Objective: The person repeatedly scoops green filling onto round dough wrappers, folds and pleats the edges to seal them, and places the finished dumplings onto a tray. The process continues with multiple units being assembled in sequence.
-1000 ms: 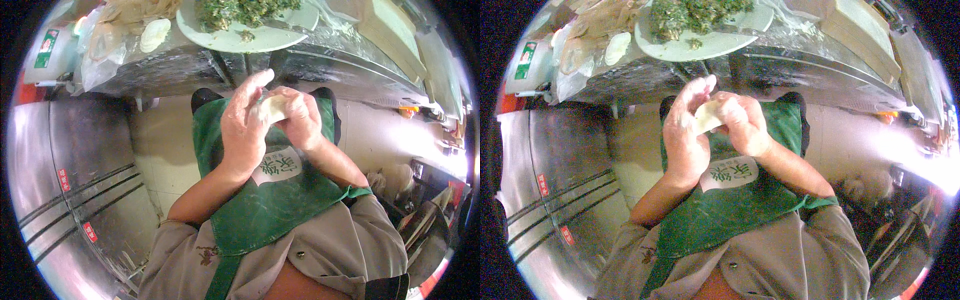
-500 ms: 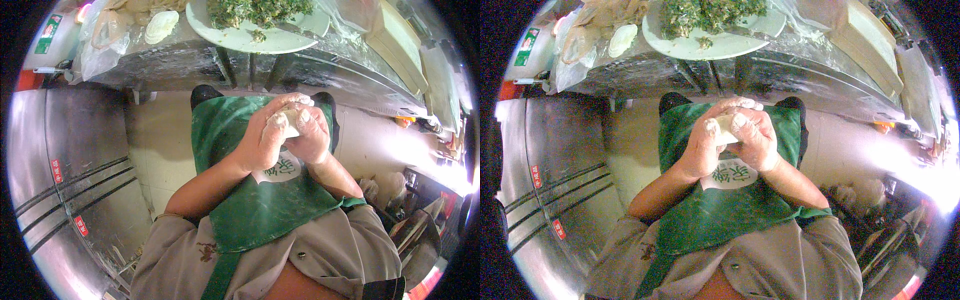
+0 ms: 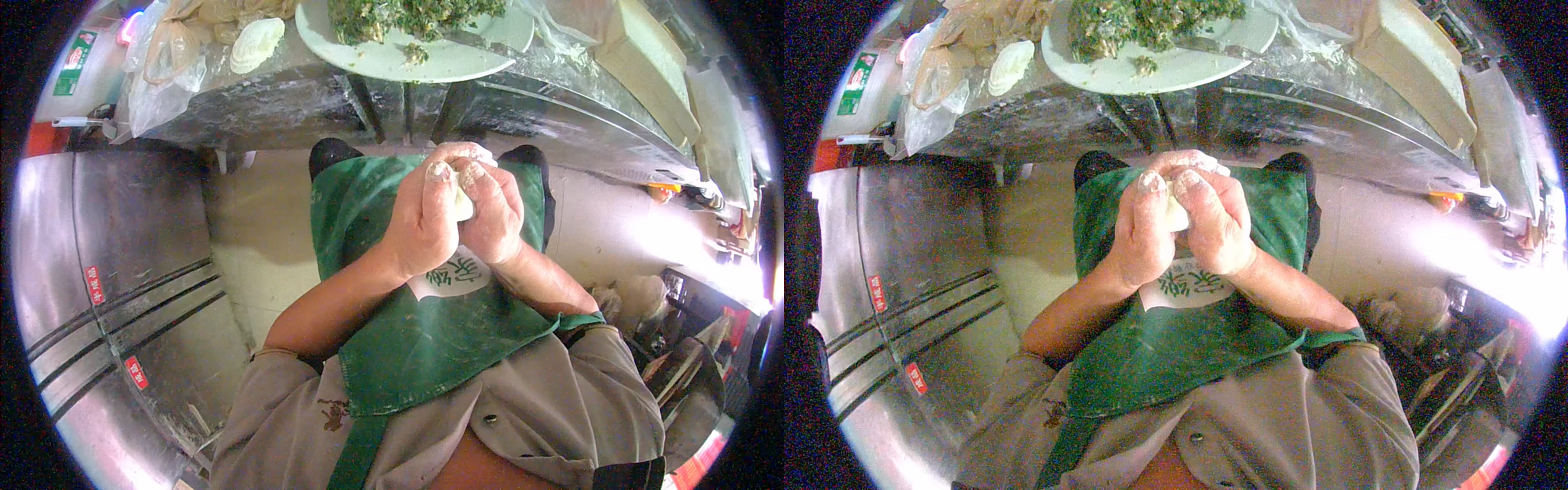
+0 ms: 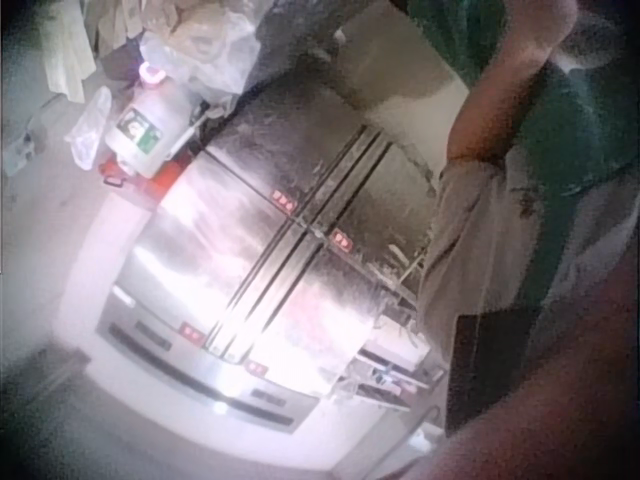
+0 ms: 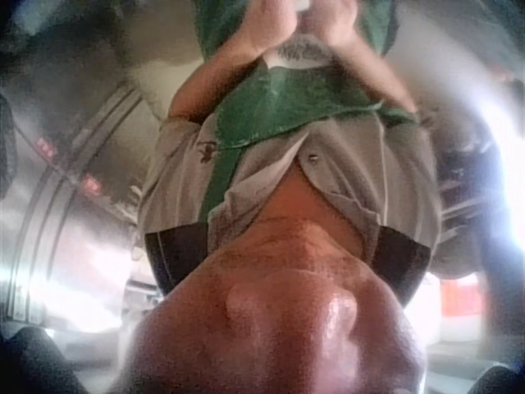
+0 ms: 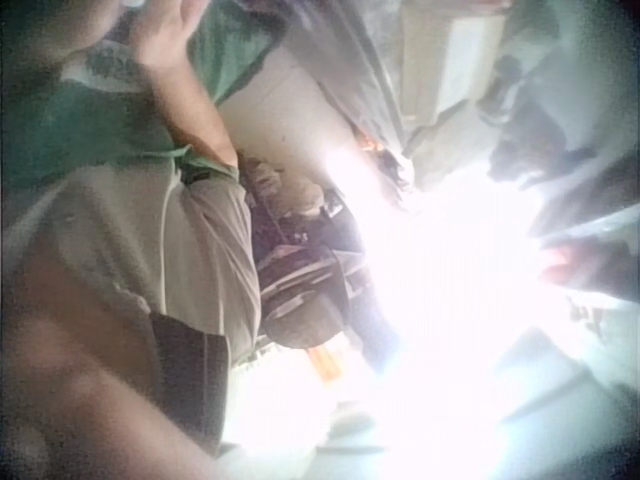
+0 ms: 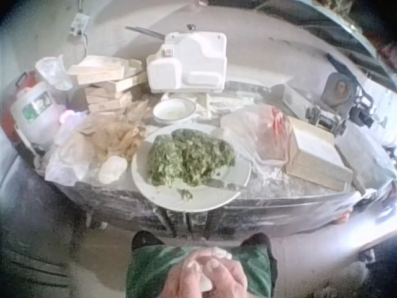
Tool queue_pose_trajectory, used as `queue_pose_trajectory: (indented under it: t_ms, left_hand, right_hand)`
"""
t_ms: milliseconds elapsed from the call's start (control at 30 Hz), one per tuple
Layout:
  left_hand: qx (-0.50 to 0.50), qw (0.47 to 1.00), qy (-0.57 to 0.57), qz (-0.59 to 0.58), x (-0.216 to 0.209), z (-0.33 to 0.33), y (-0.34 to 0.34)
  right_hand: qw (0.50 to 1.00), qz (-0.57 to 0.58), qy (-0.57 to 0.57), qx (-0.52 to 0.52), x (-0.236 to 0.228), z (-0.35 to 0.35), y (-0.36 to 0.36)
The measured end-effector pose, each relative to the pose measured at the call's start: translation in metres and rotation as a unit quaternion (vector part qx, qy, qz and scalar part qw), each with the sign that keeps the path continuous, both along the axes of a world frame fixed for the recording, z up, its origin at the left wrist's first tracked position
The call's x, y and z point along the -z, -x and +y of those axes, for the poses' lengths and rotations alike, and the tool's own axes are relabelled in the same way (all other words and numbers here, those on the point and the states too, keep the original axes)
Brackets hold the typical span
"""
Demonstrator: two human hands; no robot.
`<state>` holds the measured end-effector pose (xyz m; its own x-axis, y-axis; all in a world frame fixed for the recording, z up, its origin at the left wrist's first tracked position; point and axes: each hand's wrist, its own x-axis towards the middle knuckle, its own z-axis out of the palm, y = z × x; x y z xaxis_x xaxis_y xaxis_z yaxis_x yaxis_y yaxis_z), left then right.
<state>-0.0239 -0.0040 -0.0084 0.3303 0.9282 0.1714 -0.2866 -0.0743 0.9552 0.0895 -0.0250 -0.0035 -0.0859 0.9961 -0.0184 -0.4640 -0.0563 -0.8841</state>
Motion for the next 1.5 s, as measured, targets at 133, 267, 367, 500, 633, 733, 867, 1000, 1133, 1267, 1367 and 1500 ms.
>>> queue_pose_trajectory:
  t_ms: [133,267,367,500,633,733,867,1000,1133,1267,1367,1500]
  left_hand:
    - [-0.022,0.995,-0.058,0.082,-0.001,0.001,0.001]
    - [-0.039,0.986,-0.088,0.135,-0.003,0.000,-0.001]
    - [-0.034,0.983,-0.097,0.149,-0.003,0.001,-0.001]
    - [-0.030,0.983,-0.086,0.159,-0.005,0.003,-0.002]
    - [-0.017,0.982,-0.038,0.185,-0.007,0.007,-0.005]
    - [-0.068,0.983,0.170,-0.034,-0.010,-0.001,-0.016]
    - [0.036,0.858,0.401,-0.317,-0.019,-0.011,0.002]
    - [0.071,0.832,0.340,-0.432,0.002,-0.011,0.005]
    - [-0.020,0.890,0.280,-0.359,-0.007,-0.014,-0.002]
    - [-0.043,0.923,0.235,-0.301,-0.012,-0.012,-0.010]
    - [-0.062,0.926,0.239,-0.285,-0.024,-0.006,-0.014]
    - [-0.078,0.956,0.193,-0.209,-0.024,-0.003,-0.001]
  right_hand:
    - [0.999,-0.025,-0.036,0.014,0.009,0.000,-0.001]
    - [0.998,-0.043,-0.041,0.029,0.010,-0.001,0.001]
    - [0.998,-0.037,-0.037,0.017,0.018,-0.003,-0.003]
    - [0.998,-0.040,-0.038,0.041,0.018,0.000,-0.001]
    - [0.988,-0.130,-0.039,0.070,0.026,0.005,-0.006]
    - [0.984,-0.126,-0.119,0.046,0.018,0.015,-0.018]
    - [0.860,-0.392,-0.325,-0.027,-0.018,0.033,-0.038]
    - [0.743,-0.537,-0.400,-0.018,-0.031,0.033,-0.039]
    - [0.744,-0.544,-0.387,0.019,-0.036,0.030,-0.044]
    - [0.738,-0.551,-0.389,0.010,-0.048,0.032,-0.050]
    - [0.754,-0.530,-0.388,-0.017,-0.063,0.043,-0.070]
    - [0.687,-0.648,-0.309,0.110,-0.120,0.063,-0.143]
